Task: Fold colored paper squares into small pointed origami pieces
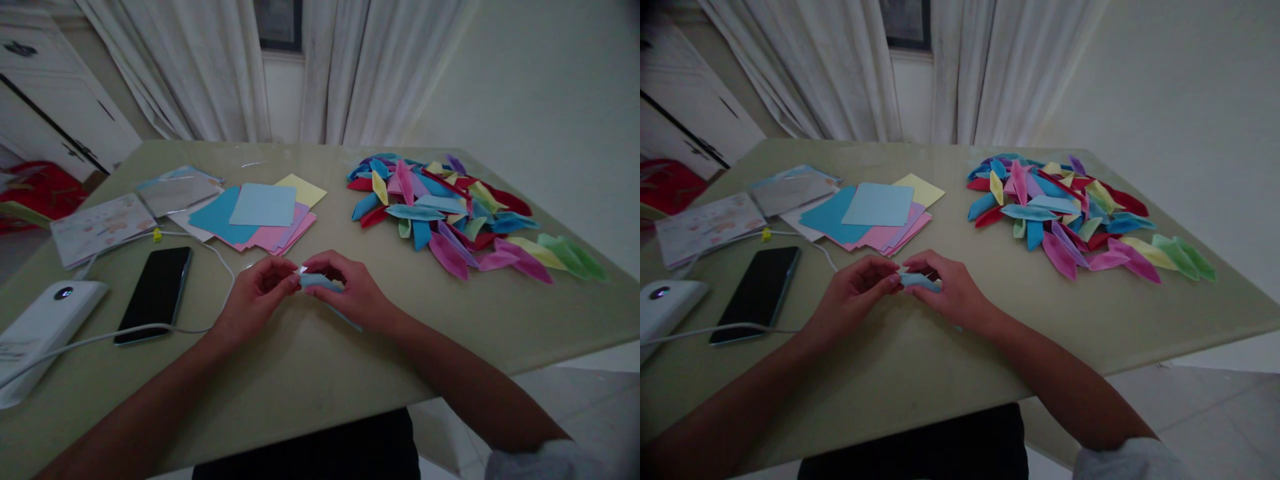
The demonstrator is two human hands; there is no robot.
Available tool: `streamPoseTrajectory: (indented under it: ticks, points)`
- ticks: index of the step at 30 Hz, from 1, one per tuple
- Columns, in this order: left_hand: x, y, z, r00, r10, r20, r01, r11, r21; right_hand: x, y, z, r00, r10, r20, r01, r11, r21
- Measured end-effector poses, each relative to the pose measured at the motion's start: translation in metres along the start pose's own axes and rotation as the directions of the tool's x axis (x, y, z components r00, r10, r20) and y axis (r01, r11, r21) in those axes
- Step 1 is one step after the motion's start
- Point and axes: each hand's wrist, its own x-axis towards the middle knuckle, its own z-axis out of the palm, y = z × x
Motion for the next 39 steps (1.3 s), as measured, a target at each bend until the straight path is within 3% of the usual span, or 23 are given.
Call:
streamPoseTrajectory:
  ticks: [5,10,16,22,26,30,32,36,39]
  points:
    - [0.002,0.005,-0.002,1.000,-0.013,-0.008,0.014,0.998,0.060,0.003,0.000,-0.003,0.990,0.142,0.010,-0.142,0.986,0.083]
    - [0.003,0.002,-0.003,0.999,-0.015,0.032,0.012,0.998,0.069,0.002,-0.001,-0.002,0.991,0.128,-0.031,-0.127,0.991,0.034]
    - [-0.001,-0.005,-0.003,0.996,0.003,0.086,-0.014,0.991,0.135,0.001,0.001,-0.001,0.993,0.120,0.006,-0.120,0.991,0.062]
    - [0.001,0.001,-0.001,1.000,-0.013,-0.028,0.014,0.999,0.049,0.004,-0.002,-0.009,0.981,0.160,0.106,-0.157,0.987,-0.032]
    - [0.000,0.006,-0.001,0.999,-0.025,-0.025,0.027,0.997,0.073,0.006,-0.005,-0.016,0.971,0.190,0.145,-0.195,0.980,0.023]
    - [0.002,0.008,-0.004,0.984,0.010,-0.176,0.003,0.998,0.069,0.011,-0.003,-0.022,0.965,0.262,0.025,-0.262,0.953,0.150]
    - [0.003,0.007,-0.004,0.980,0.013,-0.201,-0.003,0.999,0.048,0.014,0.001,-0.024,0.956,0.288,-0.058,-0.268,0.937,0.223]
    - [0.001,0.007,0.002,0.992,-0.071,-0.108,0.068,0.997,-0.029,0.017,0.007,-0.021,0.896,0.364,-0.254,-0.240,0.879,0.412]
    - [-0.001,0.007,0.004,0.990,-0.130,-0.052,0.126,0.990,-0.063,0.018,0.009,-0.016,0.863,0.386,-0.326,-0.190,0.846,0.499]
